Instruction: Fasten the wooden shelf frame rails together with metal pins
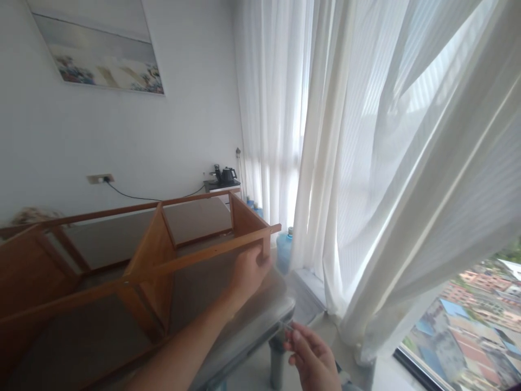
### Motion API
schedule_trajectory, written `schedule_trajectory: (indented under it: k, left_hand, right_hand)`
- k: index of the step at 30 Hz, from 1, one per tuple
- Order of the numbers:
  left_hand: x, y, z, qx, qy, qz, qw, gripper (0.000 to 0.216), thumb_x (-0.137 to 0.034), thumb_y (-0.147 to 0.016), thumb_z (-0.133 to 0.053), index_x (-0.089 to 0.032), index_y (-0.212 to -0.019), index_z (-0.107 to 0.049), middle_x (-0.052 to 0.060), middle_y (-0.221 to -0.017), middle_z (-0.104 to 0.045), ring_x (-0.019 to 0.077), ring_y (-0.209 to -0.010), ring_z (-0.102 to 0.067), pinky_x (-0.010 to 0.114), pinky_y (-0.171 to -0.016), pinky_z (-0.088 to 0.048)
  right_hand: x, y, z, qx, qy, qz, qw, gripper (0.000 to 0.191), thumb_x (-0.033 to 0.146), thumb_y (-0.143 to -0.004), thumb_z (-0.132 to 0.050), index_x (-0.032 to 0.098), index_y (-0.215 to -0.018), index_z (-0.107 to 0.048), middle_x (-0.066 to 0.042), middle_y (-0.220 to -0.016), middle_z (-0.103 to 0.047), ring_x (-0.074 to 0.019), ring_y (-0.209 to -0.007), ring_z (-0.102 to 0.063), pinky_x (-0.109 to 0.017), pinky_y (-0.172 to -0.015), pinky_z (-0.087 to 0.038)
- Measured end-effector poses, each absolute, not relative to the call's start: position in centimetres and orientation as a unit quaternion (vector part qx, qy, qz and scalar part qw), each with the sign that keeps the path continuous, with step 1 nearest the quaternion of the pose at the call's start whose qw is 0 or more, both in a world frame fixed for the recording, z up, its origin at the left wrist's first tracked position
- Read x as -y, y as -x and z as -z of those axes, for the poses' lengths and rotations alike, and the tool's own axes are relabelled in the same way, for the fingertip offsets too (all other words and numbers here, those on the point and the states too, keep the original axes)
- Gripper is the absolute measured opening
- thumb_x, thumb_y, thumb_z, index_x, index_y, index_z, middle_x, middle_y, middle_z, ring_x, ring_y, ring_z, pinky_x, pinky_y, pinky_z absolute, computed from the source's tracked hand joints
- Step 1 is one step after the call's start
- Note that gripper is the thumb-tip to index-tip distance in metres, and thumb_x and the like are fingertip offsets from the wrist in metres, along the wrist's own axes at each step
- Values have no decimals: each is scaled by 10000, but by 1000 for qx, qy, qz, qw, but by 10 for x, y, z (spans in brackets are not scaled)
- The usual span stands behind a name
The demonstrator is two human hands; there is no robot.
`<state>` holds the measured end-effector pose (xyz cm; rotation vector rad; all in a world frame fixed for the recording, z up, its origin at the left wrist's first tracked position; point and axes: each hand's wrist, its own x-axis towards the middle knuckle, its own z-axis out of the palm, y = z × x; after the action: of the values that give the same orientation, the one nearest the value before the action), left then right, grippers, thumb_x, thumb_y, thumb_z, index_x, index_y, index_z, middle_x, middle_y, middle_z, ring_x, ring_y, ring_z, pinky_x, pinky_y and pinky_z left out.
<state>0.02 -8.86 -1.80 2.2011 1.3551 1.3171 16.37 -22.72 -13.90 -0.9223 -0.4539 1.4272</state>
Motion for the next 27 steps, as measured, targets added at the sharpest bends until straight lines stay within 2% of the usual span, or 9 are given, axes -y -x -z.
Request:
schedule_trajectory:
  k: [5,9,12,15,18,23,27]
  left_hand:
    - [91,-3,21,-465,-750,-447,150,126,-319,-910,-615,-206,-873,-657,47,-760,-735,213,-700,-713,286,-618,-500]
    - [102,4,36,-463,-741,-452,178,160,-358,-930,-615,-230,-1016,-658,47,-886,-777,211,-799,-754,298,-712,-576]
    - [126,24,50,-477,-729,-454,187,217,-383,-933,-622,-236,-1088,-660,46,-977,-785,199,-870,-758,306,-795,-597]
    - [168,58,62,-503,-716,-450,178,196,-391,-951,-594,-243,-1033,-692,44,-1008,-783,218,-953,-752,329,-864,-589]
    - [220,103,75,-531,-717,-435,122,198,-413,-960,-575,-279,-963,-721,9,-960,-780,215,-911,-751,307,-824,-594]
    - [296,183,100,-587,-699,-405,46,187,-467,-918,-616,-332,-933,-744,-27,-924,-786,221,-864,-762,277,-763,-603]
    - [351,219,109,-660,-630,-409,12,231,-496,-917,-598,-319,-901,-744,-20,-896,-789,232,-849,-764,290,-767,-609]
  right_hand:
    - [237,-167,137,185,385,-631,647,481,396,-541,-1004,136,-890,-800,-128,-811,-793,-214,-662,-734,-248,-501,-531]
    - [247,-159,136,180,388,-620,658,469,412,-563,-991,141,-900,-809,-106,-774,-777,-195,-633,-709,-237,-487,-498]
    - [254,-156,132,186,389,-646,630,502,413,-565,-989,124,-935,-812,-82,-732,-747,-172,-623,-672,-233,-498,-479]
    - [260,-152,129,214,363,-677,604,472,409,-647,-955,111,-980,-803,-45,-716,-710,-122,-611,-623,-216,-540,-472]
    - [268,-145,128,238,338,-699,583,407,411,-711,-917,107,-947,-786,-35,-719,-697,-108,-599,-605,-213,-556,-471]
    - [281,-125,138,219,357,-721,553,440,419,-667,-934,101,-912,-755,-89,-779,-752,-138,-582,-652,-225,-533,-481]
    - [290,-108,158,193,383,-730,532,484,377,-591,-964,111,-935,-753,-95,-766,-770,-165,-577,-679,-228,-503,-482]
